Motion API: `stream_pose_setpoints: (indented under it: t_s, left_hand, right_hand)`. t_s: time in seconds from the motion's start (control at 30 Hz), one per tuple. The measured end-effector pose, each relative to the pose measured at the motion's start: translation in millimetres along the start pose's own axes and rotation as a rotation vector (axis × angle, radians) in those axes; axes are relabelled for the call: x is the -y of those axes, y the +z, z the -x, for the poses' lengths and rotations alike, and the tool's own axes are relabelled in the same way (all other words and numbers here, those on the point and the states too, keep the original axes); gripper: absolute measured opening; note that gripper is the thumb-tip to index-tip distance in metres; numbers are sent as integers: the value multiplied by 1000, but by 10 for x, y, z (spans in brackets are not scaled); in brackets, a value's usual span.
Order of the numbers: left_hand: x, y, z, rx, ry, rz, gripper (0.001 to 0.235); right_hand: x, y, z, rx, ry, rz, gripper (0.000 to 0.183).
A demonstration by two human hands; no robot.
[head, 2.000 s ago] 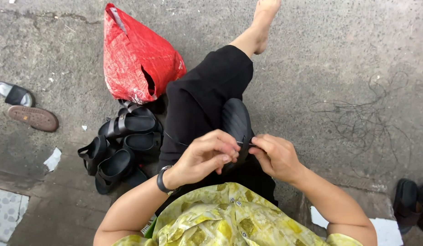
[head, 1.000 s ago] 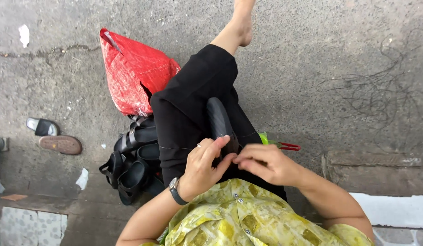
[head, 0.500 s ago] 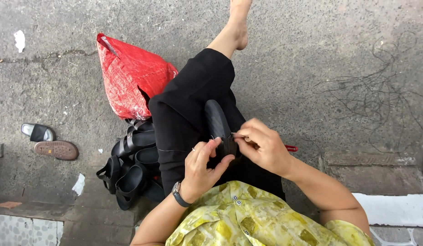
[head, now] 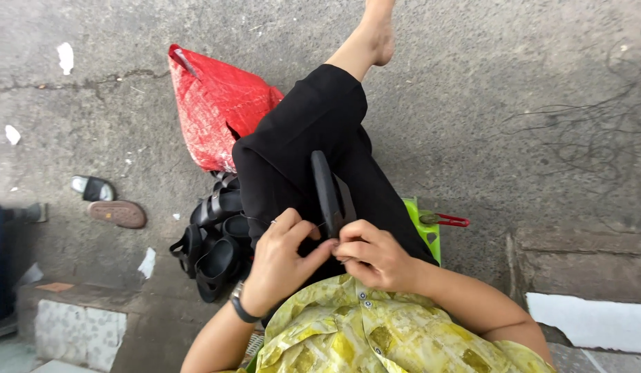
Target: A person is manually stitching the sole of a black shoe using a needle and thread while sitting on the ground.
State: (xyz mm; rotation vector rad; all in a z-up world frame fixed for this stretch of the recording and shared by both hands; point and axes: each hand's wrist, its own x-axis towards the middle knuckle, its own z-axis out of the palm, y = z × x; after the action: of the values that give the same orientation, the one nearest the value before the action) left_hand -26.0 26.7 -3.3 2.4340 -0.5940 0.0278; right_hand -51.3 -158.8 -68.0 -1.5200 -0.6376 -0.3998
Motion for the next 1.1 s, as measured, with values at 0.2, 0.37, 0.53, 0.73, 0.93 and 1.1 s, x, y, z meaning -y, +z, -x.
stream_pose_setpoints:
  t_s: [0.2, 0.37, 0.53, 0.73, 0.93, 1.1]
  left_hand:
    - [-48, -278, -151, 210, -86, 483, 28]
    - [-27, -212, -188, 187, -85, 650, 32]
    - [-7, -219, -225, 199, -97, 741, 36]
    - [-5, -169, -200, 161, -53, 740, 33]
    - [3, -138, -177, 141, -30, 732, 32]
    - [-16, -79, -180, 132, -16, 766, 32]
  right_hand:
    - [1, 127, 26, 52, -53, -286, 14]
    - [-124, -6, 147, -122, 33, -396, 6]
    - [-221, -172, 201, -234, 51, -403, 6]
    - [-198, -192, 132, -263, 92, -414, 20]
    - [-116, -177, 37, -227, 104, -309, 12]
    - [-38, -177, 6, -199, 85, -440, 33]
